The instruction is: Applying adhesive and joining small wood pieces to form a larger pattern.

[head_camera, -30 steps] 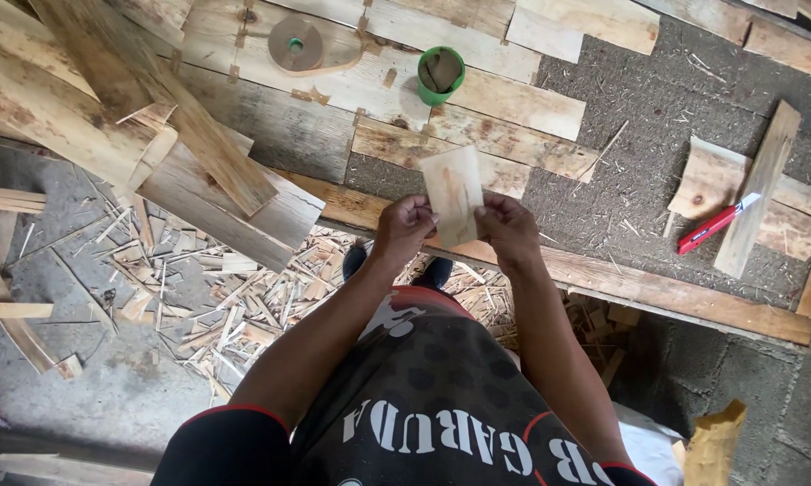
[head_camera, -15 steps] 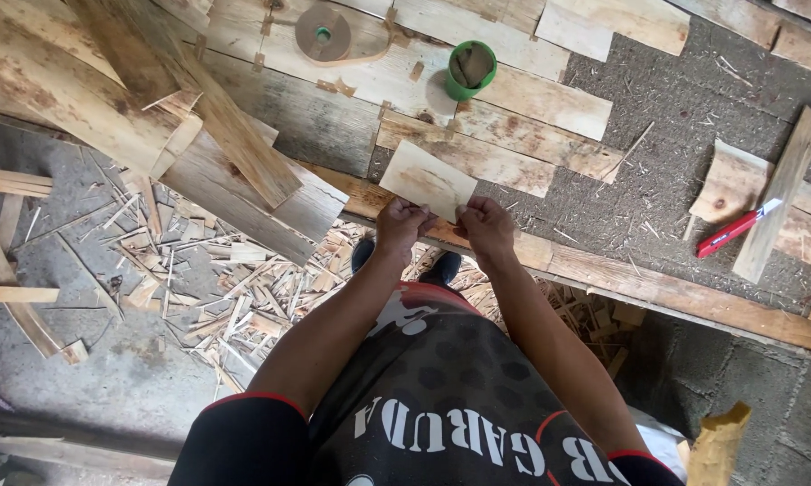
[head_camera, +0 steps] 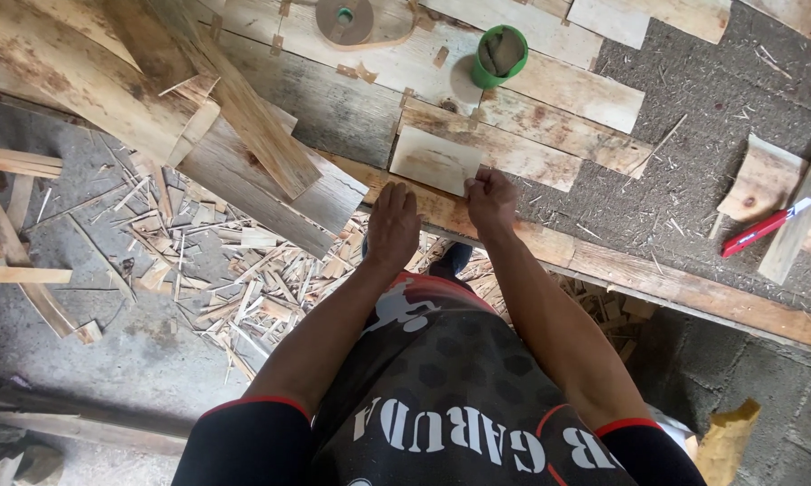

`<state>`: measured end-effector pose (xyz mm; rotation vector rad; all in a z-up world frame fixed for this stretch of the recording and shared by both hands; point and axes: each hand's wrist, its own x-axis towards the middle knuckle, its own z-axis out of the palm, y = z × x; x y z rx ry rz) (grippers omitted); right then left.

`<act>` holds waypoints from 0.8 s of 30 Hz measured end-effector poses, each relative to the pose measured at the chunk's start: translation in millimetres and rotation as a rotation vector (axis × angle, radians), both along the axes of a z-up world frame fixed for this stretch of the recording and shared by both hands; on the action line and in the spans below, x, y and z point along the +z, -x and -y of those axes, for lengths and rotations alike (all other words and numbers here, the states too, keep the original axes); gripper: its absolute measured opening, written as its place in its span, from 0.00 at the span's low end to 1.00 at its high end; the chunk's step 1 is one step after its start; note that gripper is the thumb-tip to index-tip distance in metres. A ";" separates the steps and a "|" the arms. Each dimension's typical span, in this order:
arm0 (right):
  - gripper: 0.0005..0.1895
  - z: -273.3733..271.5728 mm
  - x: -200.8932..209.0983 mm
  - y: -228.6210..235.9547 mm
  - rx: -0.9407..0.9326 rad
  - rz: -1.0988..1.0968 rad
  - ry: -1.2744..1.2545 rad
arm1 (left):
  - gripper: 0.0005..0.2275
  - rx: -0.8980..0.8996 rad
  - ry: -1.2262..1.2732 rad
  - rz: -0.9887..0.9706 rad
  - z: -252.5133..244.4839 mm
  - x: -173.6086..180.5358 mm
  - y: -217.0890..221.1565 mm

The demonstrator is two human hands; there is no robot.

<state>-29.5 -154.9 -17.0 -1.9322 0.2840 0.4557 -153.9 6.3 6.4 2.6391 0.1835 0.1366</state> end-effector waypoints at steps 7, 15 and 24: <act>0.05 -14.1 24.9 3.7 0.048 -0.004 0.246 | 0.26 -0.081 -0.085 -0.073 -3.4 -9.5 0.6; 0.04 -11.3 3.7 0.4 0.012 -0.064 0.188 | 0.24 -0.135 -0.151 -0.076 -4.5 -24.9 -1.1; 0.06 -20.9 29.4 0.3 0.023 -0.139 0.219 | 0.24 -0.164 -0.194 -0.183 -4.9 -25.4 -5.1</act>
